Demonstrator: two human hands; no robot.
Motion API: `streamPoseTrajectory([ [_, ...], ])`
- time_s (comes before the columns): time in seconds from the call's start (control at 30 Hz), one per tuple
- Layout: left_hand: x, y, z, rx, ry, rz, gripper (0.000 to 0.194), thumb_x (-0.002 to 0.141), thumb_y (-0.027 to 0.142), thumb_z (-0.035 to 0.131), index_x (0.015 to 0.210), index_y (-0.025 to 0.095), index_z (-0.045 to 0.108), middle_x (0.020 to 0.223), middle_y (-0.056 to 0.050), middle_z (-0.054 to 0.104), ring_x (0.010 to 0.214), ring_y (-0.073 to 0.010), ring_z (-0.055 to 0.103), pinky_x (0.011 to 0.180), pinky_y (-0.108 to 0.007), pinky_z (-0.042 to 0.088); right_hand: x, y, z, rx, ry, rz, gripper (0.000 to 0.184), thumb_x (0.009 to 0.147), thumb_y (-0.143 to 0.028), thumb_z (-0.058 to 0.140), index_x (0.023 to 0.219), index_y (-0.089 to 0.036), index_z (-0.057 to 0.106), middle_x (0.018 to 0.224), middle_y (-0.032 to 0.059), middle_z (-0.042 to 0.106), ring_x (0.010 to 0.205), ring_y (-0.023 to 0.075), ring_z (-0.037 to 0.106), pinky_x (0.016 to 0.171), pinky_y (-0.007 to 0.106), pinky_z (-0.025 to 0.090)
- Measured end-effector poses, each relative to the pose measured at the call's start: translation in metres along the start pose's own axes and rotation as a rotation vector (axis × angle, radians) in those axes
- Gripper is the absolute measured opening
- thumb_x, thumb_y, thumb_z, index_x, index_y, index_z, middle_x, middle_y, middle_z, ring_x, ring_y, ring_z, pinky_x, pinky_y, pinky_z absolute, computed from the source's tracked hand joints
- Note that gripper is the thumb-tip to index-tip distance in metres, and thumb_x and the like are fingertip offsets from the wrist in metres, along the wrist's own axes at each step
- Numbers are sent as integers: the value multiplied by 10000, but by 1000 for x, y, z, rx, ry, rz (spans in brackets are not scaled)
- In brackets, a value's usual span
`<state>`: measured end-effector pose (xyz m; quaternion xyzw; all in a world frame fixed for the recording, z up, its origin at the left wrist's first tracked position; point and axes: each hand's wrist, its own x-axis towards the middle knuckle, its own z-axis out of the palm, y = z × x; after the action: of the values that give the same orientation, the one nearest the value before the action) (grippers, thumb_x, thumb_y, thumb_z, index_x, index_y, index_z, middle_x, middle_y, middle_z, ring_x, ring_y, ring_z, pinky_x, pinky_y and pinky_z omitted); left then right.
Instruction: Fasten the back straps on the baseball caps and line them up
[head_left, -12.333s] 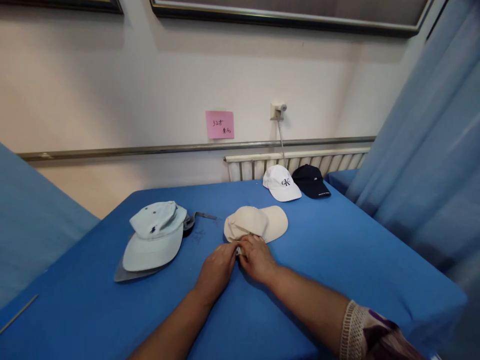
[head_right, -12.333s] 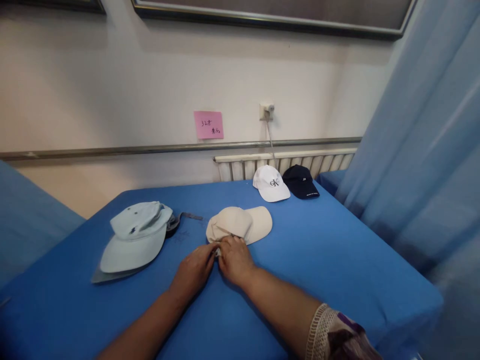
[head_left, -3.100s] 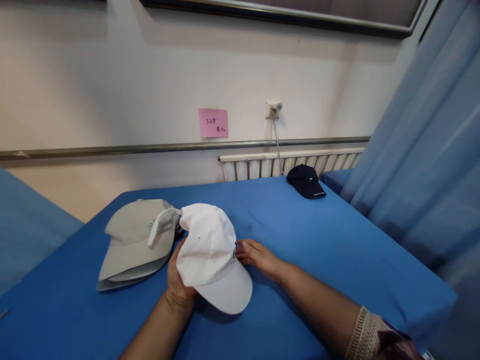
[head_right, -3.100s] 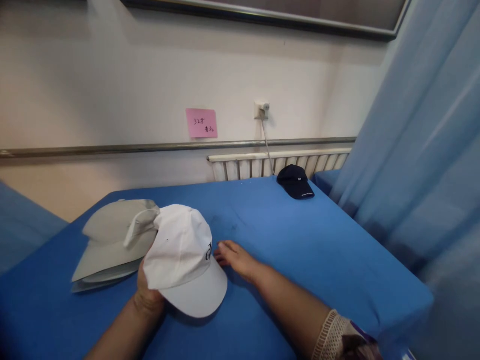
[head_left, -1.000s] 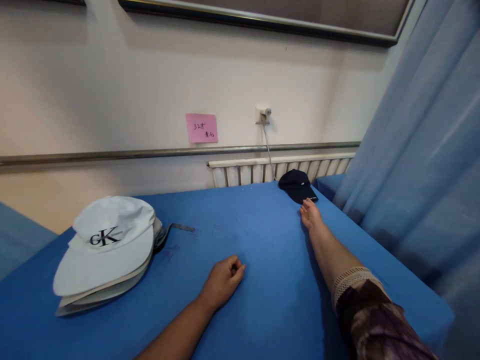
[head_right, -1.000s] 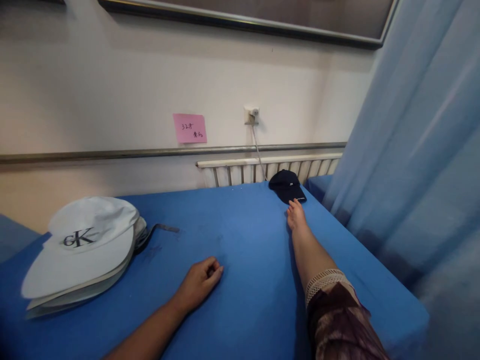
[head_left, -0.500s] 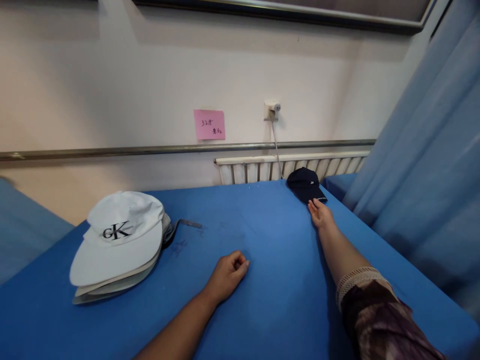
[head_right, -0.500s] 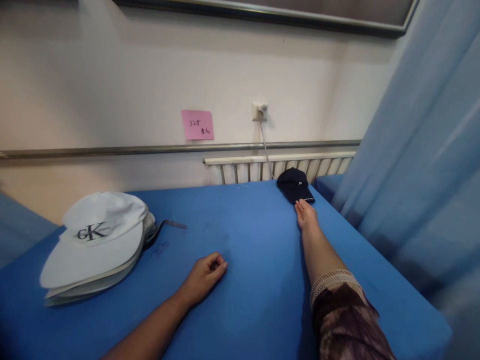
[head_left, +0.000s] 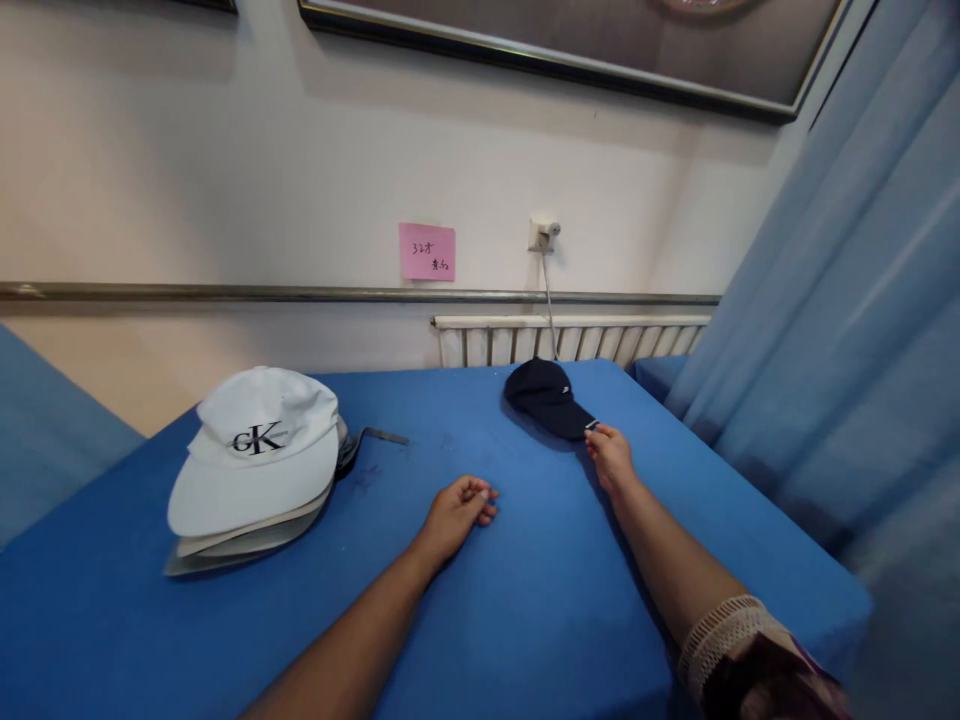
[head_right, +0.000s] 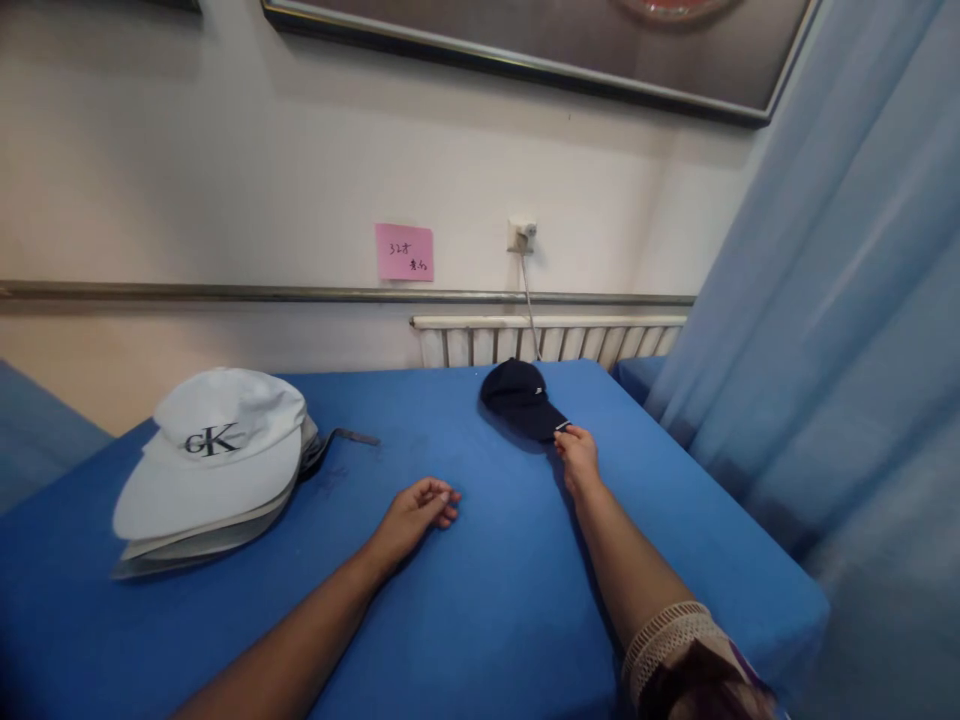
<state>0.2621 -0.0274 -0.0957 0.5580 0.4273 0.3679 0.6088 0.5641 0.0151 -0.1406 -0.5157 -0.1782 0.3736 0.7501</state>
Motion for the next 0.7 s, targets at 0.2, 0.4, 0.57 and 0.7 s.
streamPoseTrajectory([
  [0.2, -5, 17, -29, -829, 82, -253, 362, 897, 460, 538, 1014, 122, 585, 1049, -173, 687, 958, -246, 688, 863, -379, 544, -49, 8, 14, -35, -306, 68, 397, 508, -223, 803, 842, -167, 596, 644, -18, 635, 545, 125, 600, 518, 229, 496],
  [0.4, -4, 21, -57, -961, 238, -143, 188, 930, 157, 444, 961, 101, 620, 867, -105, 712, 784, -175, 701, 729, -300, 579, -39, -6, 15, -104, -236, -11, 295, 546, -200, 737, 767, -190, 541, 574, -34, 573, 491, 122, 544, 476, 236, 463],
  [0.57, -3, 15, -45, -854, 227, -88, 253, 818, 9, 581, 1035, 126, 643, 898, -73, 722, 730, -149, 696, 653, -238, 568, -70, -25, 35, -188, -91, -252, 232, 688, -173, 635, 903, -206, 553, 712, -20, 592, 640, 137, 572, 651, 278, 513],
  [0.7, -4, 11, -33, -650, 258, -31, 380, 739, 1, 681, 1083, 155, 634, 869, -33, 715, 674, -125, 680, 607, -207, 556, -157, -26, 71, -424, -679, -699, 257, 808, -154, 563, 1048, -222, 626, 1092, 66, 642, 982, 184, 611, 915, 353, 490],
])
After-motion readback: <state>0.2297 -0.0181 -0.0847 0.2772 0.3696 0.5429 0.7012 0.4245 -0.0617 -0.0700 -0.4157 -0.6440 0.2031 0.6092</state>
